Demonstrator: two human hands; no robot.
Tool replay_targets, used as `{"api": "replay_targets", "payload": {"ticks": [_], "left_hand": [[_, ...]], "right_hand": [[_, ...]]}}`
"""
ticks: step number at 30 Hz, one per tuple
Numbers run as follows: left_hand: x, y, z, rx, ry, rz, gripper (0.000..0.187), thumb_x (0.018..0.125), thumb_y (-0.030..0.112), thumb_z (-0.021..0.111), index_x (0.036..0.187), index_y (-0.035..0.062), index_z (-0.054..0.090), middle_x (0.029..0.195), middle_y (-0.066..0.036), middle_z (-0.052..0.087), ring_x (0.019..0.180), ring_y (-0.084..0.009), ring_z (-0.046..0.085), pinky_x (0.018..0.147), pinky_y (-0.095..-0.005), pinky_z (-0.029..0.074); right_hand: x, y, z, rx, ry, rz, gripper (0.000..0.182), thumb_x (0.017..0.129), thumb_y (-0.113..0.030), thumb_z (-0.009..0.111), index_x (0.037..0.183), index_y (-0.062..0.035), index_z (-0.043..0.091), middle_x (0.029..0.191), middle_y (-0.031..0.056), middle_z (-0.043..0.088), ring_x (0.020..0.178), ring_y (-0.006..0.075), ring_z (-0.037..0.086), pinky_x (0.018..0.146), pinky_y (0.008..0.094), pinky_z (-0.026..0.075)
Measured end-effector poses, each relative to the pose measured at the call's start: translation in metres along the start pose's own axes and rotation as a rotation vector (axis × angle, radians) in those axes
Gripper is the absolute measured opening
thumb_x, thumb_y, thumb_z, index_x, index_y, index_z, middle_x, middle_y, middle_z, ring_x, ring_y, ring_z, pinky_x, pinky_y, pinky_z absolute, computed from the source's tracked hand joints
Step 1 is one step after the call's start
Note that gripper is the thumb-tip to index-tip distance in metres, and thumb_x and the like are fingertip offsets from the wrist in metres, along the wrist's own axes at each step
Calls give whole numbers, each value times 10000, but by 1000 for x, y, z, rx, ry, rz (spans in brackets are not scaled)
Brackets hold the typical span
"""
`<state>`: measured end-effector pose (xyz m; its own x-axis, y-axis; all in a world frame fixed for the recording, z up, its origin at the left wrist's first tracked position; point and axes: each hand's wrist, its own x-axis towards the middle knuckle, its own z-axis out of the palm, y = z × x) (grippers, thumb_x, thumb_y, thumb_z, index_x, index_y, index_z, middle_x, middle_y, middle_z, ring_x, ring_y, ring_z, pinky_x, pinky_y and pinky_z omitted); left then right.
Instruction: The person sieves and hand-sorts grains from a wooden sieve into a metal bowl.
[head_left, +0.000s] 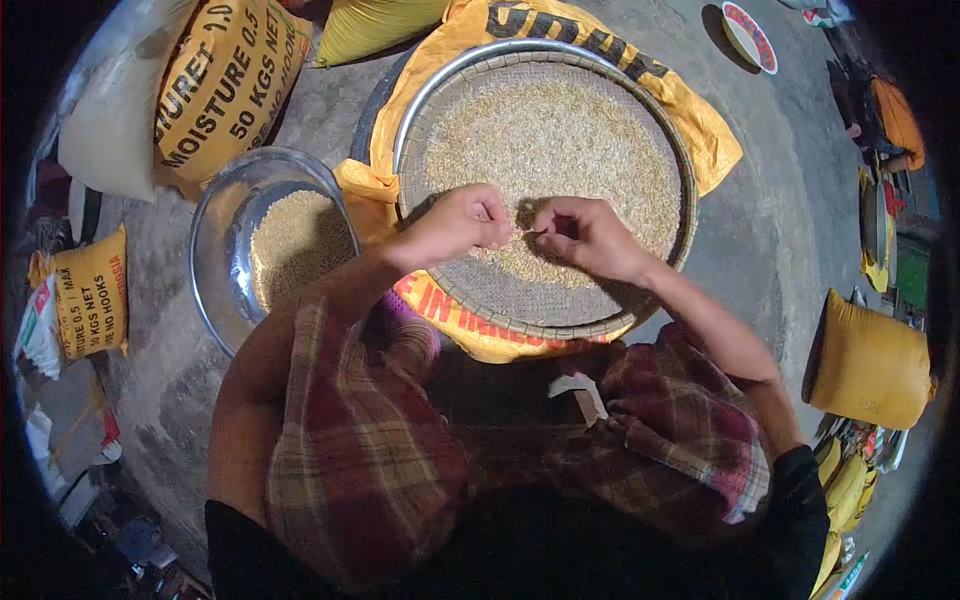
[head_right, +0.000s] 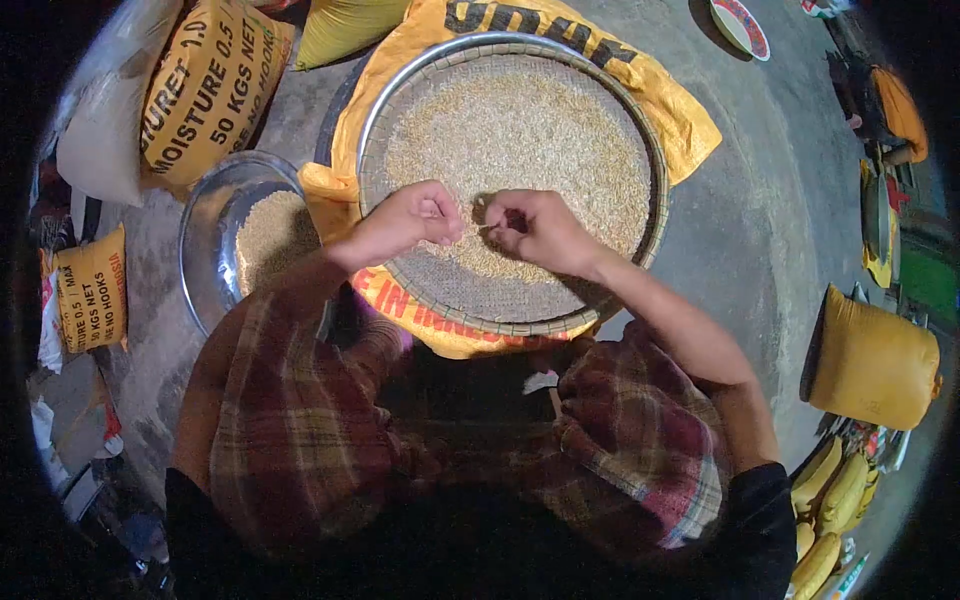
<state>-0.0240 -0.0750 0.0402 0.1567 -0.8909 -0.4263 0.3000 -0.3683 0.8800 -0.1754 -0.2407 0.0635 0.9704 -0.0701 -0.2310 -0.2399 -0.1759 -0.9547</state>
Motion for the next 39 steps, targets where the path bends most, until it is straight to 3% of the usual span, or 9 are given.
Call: {"api": "replay_targets", "payload": {"ticks": [5, 7, 14, 17, 26, 29, 34, 36, 39], "left_hand": [[-5, 1, -6, 164, 113, -65, 152, 758, 105, 637, 852, 7, 569, 716, -80, 593, 656, -147, 579, 593, -276, 473], [-6, 9, -1, 623, 207, 166, 146, 753, 117, 633, 843, 17, 577, 721, -95, 598, 657, -184, 590, 610, -309, 473], [2, 13, 1, 834, 140, 192, 168, 729, 123, 658, 843, 29, 580, 727, -98, 593, 685, -177, 587, 630, -283, 458], [0, 6, -9, 581, 171, 205, 164, 727, 126, 658, 827, 24, 579, 762, -111, 607, 723, -184, 600, 660, -290, 463], [-22, 9, 3, 895, 93, 111, 151, 739, 112, 644, 829, 14, 574, 757, -134, 601, 721, -202, 600, 671, -300, 463], [-17, 5, -2, 730, 108, 92, 120, 764, 94, 624, 816, 3, 567, 748, -106, 599, 705, -184, 593, 660, -290, 466], [-9, -7, -18, -103, 44, -73, 118, 733, 87, 648, 789, 9, 579, 744, -86, 616, 684, -155, 599, 646, -295, 480], [-8, -4, -18, 38, 94, -68, 131, 732, 93, 652, 799, 9, 576, 723, -87, 606, 681, -161, 596, 644, -302, 478], [-8, 1, -14, 419, 186, 82, 125, 748, 101, 647, 803, 17, 573, 693, -70, 583, 663, -149, 572, 629, -293, 470]], "right_hand": [[6, -3, 13, -481, 12, -210, 182, 726, -30, 636, 895, -14, 567, 827, 147, 589, 756, 235, 595, 662, 314, 472], [5, -5, 11, -517, 25, -235, 178, 733, -31, 630, 899, -14, 566, 835, 144, 591, 751, 234, 594, 660, 315, 472], [-2, -10, -16, 412, 54, 354, 52, 787, 26, 546, 808, -21, 533, 724, -3, 537, 680, 87, 528, 618, 238, 445], [4, 6, -6, 195, 105, 143, 69, 775, 7, 580, 813, -15, 527, 688, 17, 535, 644, 112, 535, 608, 254, 449], [28, -1, 22, -549, 81, -356, 197, 699, 11, 594, 894, -17, 574, 794, 132, 572, 740, 323, 552, 680, 340, 465], [19, -5, 11, -469, 51, -235, 111, 739, 9, 576, 849, -4, 569, 789, 105, 572, 711, 265, 571, 684, 321, 474], [9, -9, -10, 509, 62, 363, 36, 807, 2, 555, 789, -2, 524, 766, 26, 556, 715, 126, 560, 676, 272, 469], [7, -1, -8, 433, 15, 328, 51, 842, -46, 553, 884, -27, 532, 782, 11, 552, 741, 72, 538, 642, 205, 444], [10, -2, 9, -235, 20, 39, 95, 799, 4, 575, 890, -13, 554, 803, 46, 591, 751, 157, 589, 663, 284, 473]]}}
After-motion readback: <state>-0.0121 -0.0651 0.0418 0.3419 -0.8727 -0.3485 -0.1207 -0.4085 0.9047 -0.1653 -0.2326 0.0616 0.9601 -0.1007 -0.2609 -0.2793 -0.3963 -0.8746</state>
